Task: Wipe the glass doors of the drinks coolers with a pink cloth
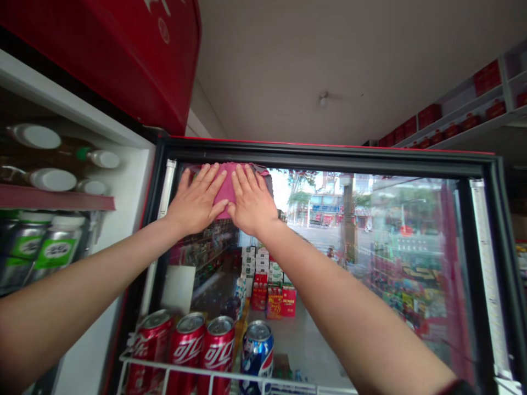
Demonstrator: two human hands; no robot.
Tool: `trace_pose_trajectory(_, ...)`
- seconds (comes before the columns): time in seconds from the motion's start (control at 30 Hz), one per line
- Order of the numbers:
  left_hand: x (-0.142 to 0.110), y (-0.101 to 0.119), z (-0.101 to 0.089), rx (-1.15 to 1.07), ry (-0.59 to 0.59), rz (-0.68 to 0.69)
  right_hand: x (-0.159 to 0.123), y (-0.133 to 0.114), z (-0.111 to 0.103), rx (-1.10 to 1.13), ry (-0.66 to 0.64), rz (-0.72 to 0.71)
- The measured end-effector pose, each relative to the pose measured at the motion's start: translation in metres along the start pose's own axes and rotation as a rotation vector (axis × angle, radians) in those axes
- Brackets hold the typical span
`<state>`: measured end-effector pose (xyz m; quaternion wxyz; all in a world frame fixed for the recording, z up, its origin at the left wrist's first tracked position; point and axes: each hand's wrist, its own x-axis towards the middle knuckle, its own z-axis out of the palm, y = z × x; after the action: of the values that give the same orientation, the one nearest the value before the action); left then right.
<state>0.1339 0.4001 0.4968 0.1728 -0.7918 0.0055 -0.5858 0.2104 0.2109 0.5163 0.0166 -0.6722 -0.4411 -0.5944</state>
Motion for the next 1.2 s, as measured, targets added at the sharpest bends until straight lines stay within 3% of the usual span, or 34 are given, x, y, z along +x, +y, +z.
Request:
trace_pose_trajectory(0.27, -0.011, -0.038, -0.004, 0.056, -0.045, -0.019, 0.023, -0.030, 0.011, 0.018, 0.013, -0.020)
trace_pose_trajectory(0.53, -0.021, -0.061, -0.011, 0.102, -0.058, -0.039, 0.040, -0.054, 0.016, 0.025, -0.001, -0.036)
trace_pose_trajectory(0.87, -0.029, -0.065, -0.010, 0.115, -0.095, -0.014, 0.038, -0.064, 0.017, 0.060, -0.039, -0.015)
trace_pose_trajectory(1.2, -0.075, -0.055, -0.003, 0.080, -0.103, 0.012, 0.003, -0.087, 0.037, 0.101, -0.030, -0.041)
